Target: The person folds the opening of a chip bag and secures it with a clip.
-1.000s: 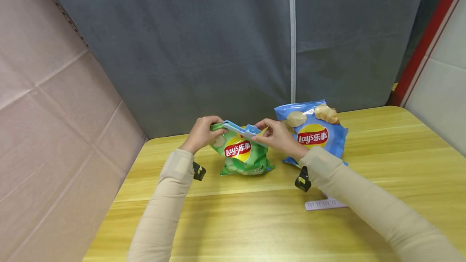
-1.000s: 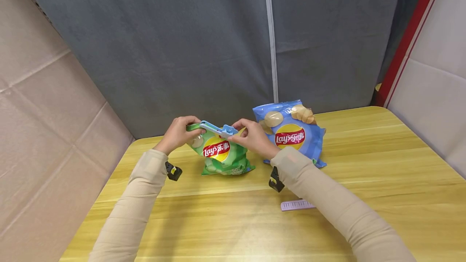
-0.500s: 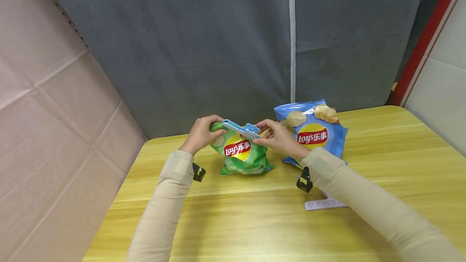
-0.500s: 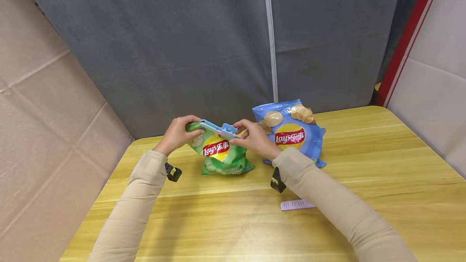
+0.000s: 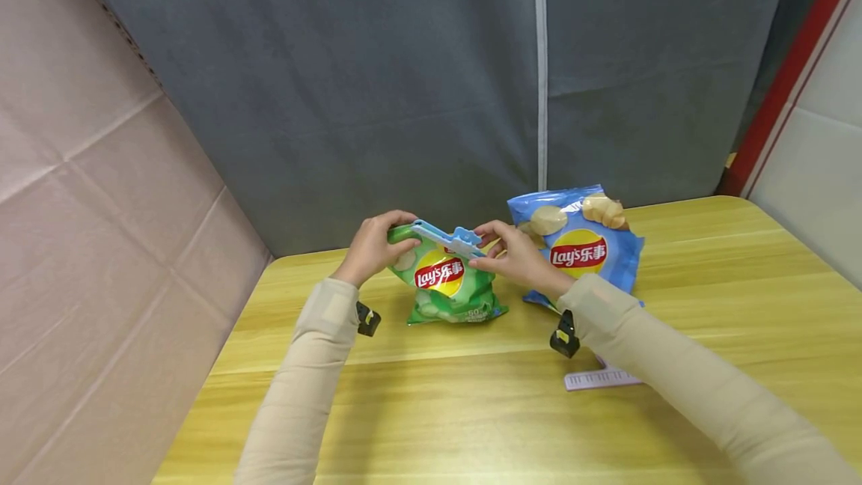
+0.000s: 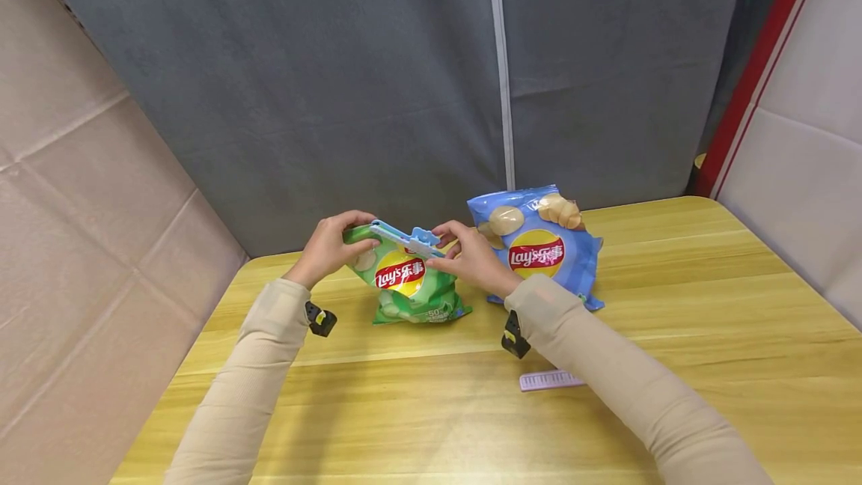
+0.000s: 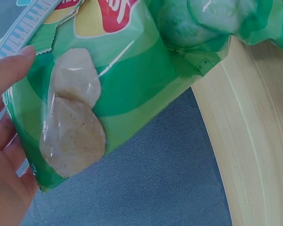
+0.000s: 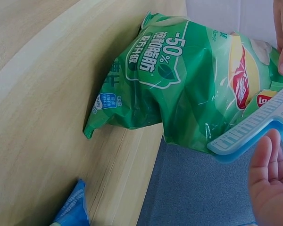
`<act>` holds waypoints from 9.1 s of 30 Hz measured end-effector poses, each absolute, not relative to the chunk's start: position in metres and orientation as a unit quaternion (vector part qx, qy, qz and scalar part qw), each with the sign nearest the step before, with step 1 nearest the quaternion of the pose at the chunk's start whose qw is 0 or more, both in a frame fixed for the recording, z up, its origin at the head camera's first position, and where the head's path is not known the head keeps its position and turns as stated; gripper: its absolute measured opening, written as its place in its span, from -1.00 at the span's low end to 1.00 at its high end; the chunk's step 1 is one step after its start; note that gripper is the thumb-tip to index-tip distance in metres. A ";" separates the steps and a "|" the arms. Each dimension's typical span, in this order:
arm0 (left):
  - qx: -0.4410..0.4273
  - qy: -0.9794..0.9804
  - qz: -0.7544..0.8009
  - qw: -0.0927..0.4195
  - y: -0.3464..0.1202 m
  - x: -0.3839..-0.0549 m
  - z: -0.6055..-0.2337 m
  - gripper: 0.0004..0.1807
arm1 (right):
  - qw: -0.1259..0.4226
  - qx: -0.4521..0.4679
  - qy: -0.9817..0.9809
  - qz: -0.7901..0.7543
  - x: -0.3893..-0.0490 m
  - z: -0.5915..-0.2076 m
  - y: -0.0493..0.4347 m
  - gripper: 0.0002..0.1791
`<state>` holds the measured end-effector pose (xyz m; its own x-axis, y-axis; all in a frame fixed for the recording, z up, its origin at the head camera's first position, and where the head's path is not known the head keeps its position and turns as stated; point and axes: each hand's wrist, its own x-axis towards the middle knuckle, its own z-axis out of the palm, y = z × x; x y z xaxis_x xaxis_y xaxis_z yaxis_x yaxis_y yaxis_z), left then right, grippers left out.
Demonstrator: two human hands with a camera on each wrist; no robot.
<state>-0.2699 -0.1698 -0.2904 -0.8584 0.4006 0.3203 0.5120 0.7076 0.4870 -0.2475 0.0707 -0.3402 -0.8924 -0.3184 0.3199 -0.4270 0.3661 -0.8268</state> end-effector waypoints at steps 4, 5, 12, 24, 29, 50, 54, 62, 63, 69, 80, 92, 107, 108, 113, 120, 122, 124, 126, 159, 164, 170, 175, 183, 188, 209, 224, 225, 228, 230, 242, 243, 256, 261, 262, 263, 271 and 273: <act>-0.249 -0.918 -0.295 0.090 -0.170 -0.270 -0.291 -0.59 | 0.053 0.226 -0.824 0.517 -0.248 -0.341 0.071 -0.48; -0.249 -0.917 -0.298 0.089 -0.170 -0.270 -0.291 -0.58 | 0.053 0.227 -0.823 0.518 -0.248 -0.341 0.071 -0.47; -0.268 -0.905 -0.311 0.109 -0.173 -0.267 -0.287 -0.54 | 0.067 0.239 -0.810 0.531 -0.246 -0.344 0.073 -0.44; -0.281 -0.884 -0.340 0.155 -0.176 -0.265 -0.287 -0.49 | 0.110 0.250 -0.817 0.507 -0.238 -0.342 0.079 -0.41; -0.302 -0.865 -0.351 0.194 -0.172 -0.263 -0.288 -0.55 | 0.125 0.256 -0.809 0.514 -0.236 -0.342 0.082 -0.43; -0.337 -0.795 -0.372 0.341 -0.162 -0.258 -0.293 -0.78 | 0.194 0.253 -0.800 0.509 -0.211 -0.339 0.107 -0.76; -0.346 -0.786 -0.372 0.353 -0.158 -0.255 -0.292 -0.80 | 0.209 0.253 -0.795 0.510 -0.199 -0.329 0.109 -0.79; -0.355 -0.770 -0.372 0.378 -0.147 -0.249 -0.292 -0.82 | 0.220 0.253 -0.789 0.515 -0.197 -0.338 0.127 -0.79; -0.355 -0.768 -0.372 0.381 -0.146 -0.249 -0.292 -0.83 | 0.221 0.254 -0.787 0.516 -0.198 -0.341 0.129 -0.78; -0.354 -0.756 -0.371 0.407 -0.136 -0.246 -0.298 -0.86 | 0.224 0.256 -0.787 0.515 -0.199 -0.351 0.143 -0.80; -0.384 -0.734 -0.375 0.417 -0.116 -0.240 -0.297 -0.86 | 0.211 0.222 -0.803 0.512 -0.183 -0.352 0.167 -0.80; -0.414 -0.728 -0.385 0.388 -0.093 -0.235 -0.298 -0.88 | 0.192 0.181 -0.823 0.503 -0.173 -0.358 0.188 -0.76; -0.454 -0.708 -0.395 0.369 -0.058 -0.229 -0.313 -0.82 | 0.169 0.114 -0.858 0.472 -0.153 -0.373 0.216 -0.75; -0.456 -0.708 -0.396 0.365 -0.057 -0.229 -0.314 -0.82 | 0.172 0.111 -0.857 0.473 -0.153 -0.374 0.218 -0.75; -0.464 -0.709 -0.402 0.347 -0.048 -0.228 -0.317 -0.81 | 0.174 0.099 -0.851 0.486 -0.151 -0.377 0.222 -0.73; -0.470 -0.713 -0.415 0.315 -0.035 -0.226 -0.318 -0.77 | 0.176 0.059 -0.850 0.493 -0.160 -0.399 0.238 -0.67; -0.466 -0.716 -0.418 0.309 -0.031 -0.226 -0.318 -0.77 | 0.184 0.051 -0.848 0.495 -0.168 -0.413 0.248 -0.67; -0.461 -0.721 -0.418 0.304 -0.028 -0.226 -0.318 -0.77 | 0.192 0.053 -0.850 0.488 -0.176 -0.426 0.257 -0.67; -0.459 -0.729 -0.413 0.296 -0.025 -0.226 -0.318 -0.76 | 0.201 0.058 -0.848 0.487 -0.181 -0.437 0.265 -0.68; -0.409 -0.870 -0.232 0.149 0.021 -0.231 -0.294 -0.42 | 0.164 -0.029 -0.795 0.583 -0.215 -0.461 0.285 -0.48; -0.399 -0.877 -0.220 0.151 0.030 -0.236 -0.288 -0.42 | 0.152 -0.044 -0.795 0.585 -0.216 -0.459 0.282 -0.45; -0.359 -0.894 -0.215 0.163 0.038 -0.245 -0.291 -0.41 | 0.124 -0.062 -0.791 0.596 -0.219 -0.456 0.273 -0.35; -0.325 -0.901 -0.235 0.163 0.043 -0.253 -0.294 -0.40 | 0.111 -0.080 -0.796 0.590 -0.224 -0.456 0.270 -0.33; -0.298 -0.908 -0.262 0.137 0.044 -0.262 -0.298 -0.40 | 0.073 -0.095 -0.787 0.606 -0.229 -0.447 0.263 -0.23; -0.294 -0.909 -0.258 0.147 0.043 -0.265 -0.299 -0.42 | 0.055 -0.106 -0.763 0.636 -0.225 -0.436 0.256 -0.25; -0.295 -0.903 -0.267 0.162 0.048 -0.268 -0.305 -0.53 | 0.113 -0.102 -0.788 0.596 -0.245 -0.466 0.257 -0.33; -0.295 -0.902 -0.277 0.153 0.048 -0.269 -0.304 -0.56 | 0.116 -0.075 -0.800 0.584 -0.246 -0.463 0.256 -0.32; -0.294 -0.902 -0.276 0.153 0.048 -0.269 -0.304 -0.57 | 0.116 -0.071 -0.802 0.582 -0.245 -0.462 0.256 -0.32; -0.294 -0.902 -0.276 0.154 0.047 -0.269 -0.303 -0.60 | 0.115 -0.077 -0.807 0.575 -0.239 -0.451 0.250 -0.36; -0.295 -0.901 -0.276 0.155 0.048 -0.269 -0.303 -0.63 | 0.106 -0.077 -0.809 0.572 -0.231 -0.438 0.244 -0.36; -0.287 -0.906 -0.268 0.159 0.047 -0.268 -0.306 -0.77 | 0.085 -0.045 -0.835 0.542 -0.200 -0.392 0.224 -0.48; -0.286 -0.906 -0.268 0.157 0.047 -0.268 -0.306 -0.77 | 0.086 -0.044 -0.836 0.541 -0.201 -0.393 0.224 -0.49; -0.287 -0.904 -0.269 0.166 0.047 -0.269 -0.306 -0.84 | 0.106 -0.045 -0.837 0.535 -0.203 -0.399 0.227 -0.54; -0.286 -0.905 -0.267 0.168 0.047 -0.270 -0.306 -0.87 | 0.132 -0.034 -0.831 0.540 -0.207 -0.407 0.229 -0.50; -0.284 -0.906 -0.266 0.167 0.047 -0.270 -0.306 -0.87 | 0.136 -0.035 -0.828 0.543 -0.208 -0.410 0.230 -0.48; -0.283 -0.907 -0.265 0.166 0.047 -0.270 -0.306 -0.87 | 0.139 -0.027 -0.831 0.539 -0.210 -0.414 0.233 -0.48; -0.279 -0.910 -0.263 0.159 0.047 -0.269 -0.305 -0.87 | 0.133 -0.023 -0.835 0.533 -0.205 -0.406 0.229 -0.55; -0.283 -0.907 -0.265 0.162 0.046 -0.269 -0.305 -0.88 | 0.128 -0.020 -0.839 0.529 -0.203 -0.400 0.228 -0.59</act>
<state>-0.2686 0.0462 -0.3050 -0.7872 0.4274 0.4445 0.5996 0.6989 0.3899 -0.2025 0.2279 -0.4004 -0.9665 0.1686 0.1934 -0.1016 0.4405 -0.8920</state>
